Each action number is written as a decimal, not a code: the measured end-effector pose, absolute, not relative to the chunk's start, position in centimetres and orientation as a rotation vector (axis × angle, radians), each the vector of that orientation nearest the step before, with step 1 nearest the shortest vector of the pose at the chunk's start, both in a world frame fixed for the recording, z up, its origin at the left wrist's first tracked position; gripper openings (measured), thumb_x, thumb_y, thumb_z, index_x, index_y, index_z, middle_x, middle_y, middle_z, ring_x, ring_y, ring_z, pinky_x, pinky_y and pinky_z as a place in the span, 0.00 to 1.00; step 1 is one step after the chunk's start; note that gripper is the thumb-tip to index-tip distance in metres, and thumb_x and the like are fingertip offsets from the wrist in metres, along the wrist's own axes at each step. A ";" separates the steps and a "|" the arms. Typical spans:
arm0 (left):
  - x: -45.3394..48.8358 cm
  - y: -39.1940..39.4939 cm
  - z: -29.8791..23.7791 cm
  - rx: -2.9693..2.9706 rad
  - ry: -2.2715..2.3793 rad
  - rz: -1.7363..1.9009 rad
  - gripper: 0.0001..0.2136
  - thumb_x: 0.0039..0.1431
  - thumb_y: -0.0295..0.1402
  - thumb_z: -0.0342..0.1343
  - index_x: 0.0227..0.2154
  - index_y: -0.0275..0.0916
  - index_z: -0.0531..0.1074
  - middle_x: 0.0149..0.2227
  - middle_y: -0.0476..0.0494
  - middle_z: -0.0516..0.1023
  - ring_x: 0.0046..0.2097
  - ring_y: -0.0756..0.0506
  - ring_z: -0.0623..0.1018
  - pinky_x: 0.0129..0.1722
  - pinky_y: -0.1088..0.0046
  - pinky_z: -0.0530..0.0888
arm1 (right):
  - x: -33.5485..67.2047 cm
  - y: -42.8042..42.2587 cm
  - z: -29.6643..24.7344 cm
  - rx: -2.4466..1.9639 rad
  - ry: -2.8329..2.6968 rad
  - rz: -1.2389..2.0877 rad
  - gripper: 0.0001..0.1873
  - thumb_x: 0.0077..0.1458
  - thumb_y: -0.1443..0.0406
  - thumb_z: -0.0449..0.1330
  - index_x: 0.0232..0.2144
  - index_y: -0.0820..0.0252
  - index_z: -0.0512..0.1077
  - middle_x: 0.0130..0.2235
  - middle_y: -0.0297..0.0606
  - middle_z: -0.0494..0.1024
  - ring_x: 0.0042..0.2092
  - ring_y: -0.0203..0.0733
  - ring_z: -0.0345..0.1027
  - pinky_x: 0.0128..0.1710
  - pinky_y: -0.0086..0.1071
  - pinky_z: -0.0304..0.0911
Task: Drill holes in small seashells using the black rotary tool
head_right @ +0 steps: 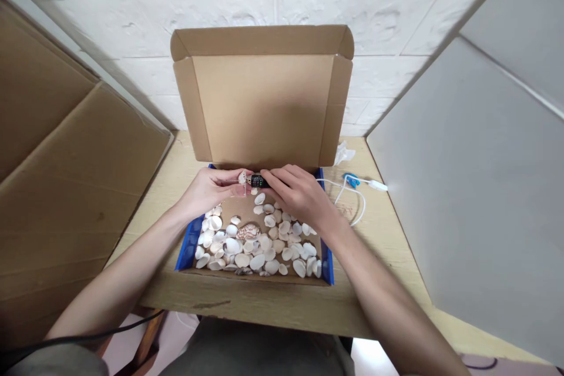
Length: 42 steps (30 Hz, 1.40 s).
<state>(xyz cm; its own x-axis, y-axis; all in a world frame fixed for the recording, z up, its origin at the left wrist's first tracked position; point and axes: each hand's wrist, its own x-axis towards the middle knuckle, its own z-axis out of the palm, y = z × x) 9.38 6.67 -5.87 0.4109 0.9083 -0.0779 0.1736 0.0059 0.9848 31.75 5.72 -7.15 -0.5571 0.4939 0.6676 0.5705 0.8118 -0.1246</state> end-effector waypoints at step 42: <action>9.5 7.0 -5.9 1.360 1.022 0.907 0.15 0.54 0.39 0.62 0.43 0.36 0.75 0.41 0.40 0.81 0.41 0.44 0.81 0.44 0.67 0.76 | 32.3 5.8 -7.5 -0.953 -2.139 -0.181 0.12 0.58 0.64 0.57 0.42 0.65 0.72 0.34 0.42 0.79 0.34 0.40 0.70 0.33 0.34 0.67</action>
<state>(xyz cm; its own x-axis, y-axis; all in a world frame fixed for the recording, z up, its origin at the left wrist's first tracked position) 9.51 6.96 -5.88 0.3222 0.9454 -0.0489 0.0634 0.0300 0.9975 32.26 5.80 -7.52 -0.4219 0.5739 0.7019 0.6838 0.7098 -0.1693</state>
